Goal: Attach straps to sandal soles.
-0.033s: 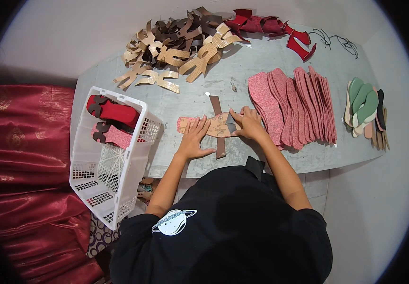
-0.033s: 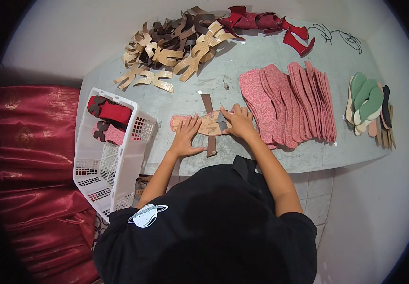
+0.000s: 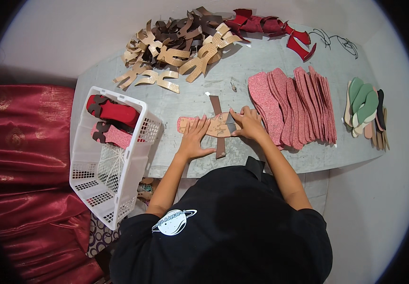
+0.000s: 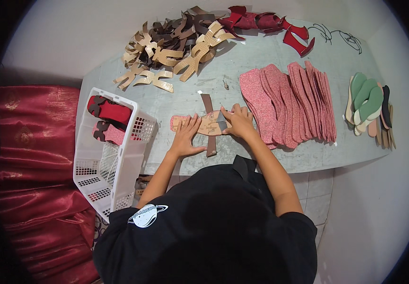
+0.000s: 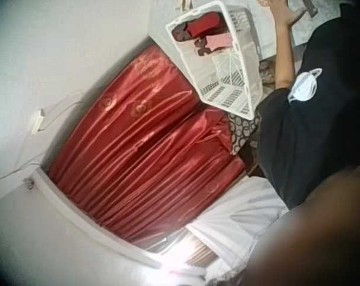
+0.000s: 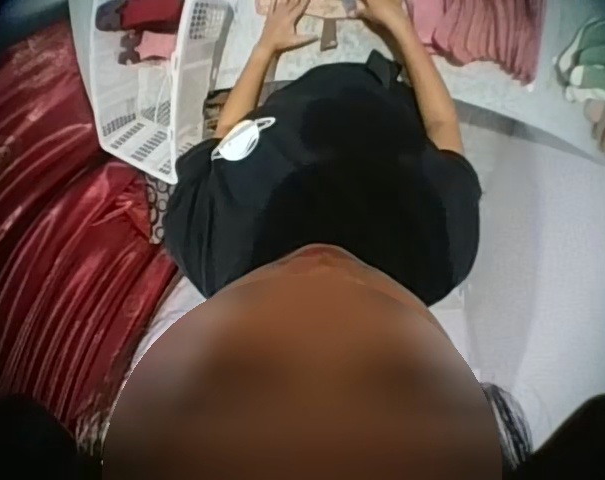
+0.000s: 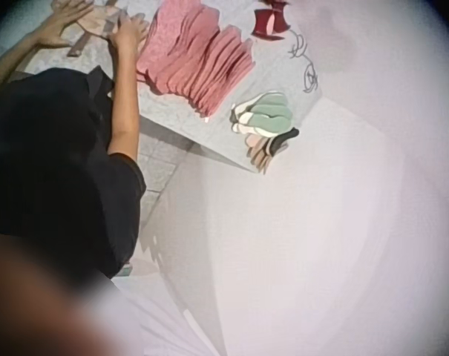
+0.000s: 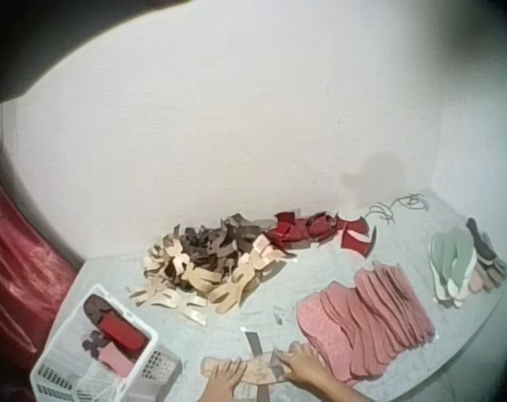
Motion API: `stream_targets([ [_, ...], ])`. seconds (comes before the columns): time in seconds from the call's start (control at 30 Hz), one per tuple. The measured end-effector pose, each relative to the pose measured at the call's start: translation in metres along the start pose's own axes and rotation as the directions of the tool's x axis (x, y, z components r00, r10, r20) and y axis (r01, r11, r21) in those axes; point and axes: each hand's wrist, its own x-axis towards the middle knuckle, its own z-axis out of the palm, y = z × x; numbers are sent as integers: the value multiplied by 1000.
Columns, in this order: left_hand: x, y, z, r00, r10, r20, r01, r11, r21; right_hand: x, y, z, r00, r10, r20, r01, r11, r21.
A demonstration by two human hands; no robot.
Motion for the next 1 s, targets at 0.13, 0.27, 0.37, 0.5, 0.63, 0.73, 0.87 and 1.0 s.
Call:
stream_targets([
  [0.13,3,4,8,993,-105,-47,108,992,70,0,2,1,1000,5,2,-5,1000,3],
  [0.27,5,8,15,985,-116,-128,133,982,131,-1,3,3,1000,-2,-13,2,1000,5],
  [0.37,9,15,18,971,-182,-157,204,969,139,-1,3,2,1000,0,-11,0,1000,11],
  [0.5,15,19,29,941,-236,-243,275,950,145,-1,2,2,1000,4,-10,-4,1000,23],
  [0.63,19,24,29,915,-310,-259,340,937,79,-2,3,4,1000,-5,-25,6,1000,31],
  [0.73,21,27,30,901,-331,-279,357,933,44,-2,3,2,1000,6,-11,-5,999,35],
  [0.87,21,26,31,901,-344,-263,362,932,21,-2,0,-2,999,32,22,-33,997,63],
  [1.0,22,26,33,897,-366,-249,382,924,21,-3,1,0,1000,25,5,-26,997,73],
])
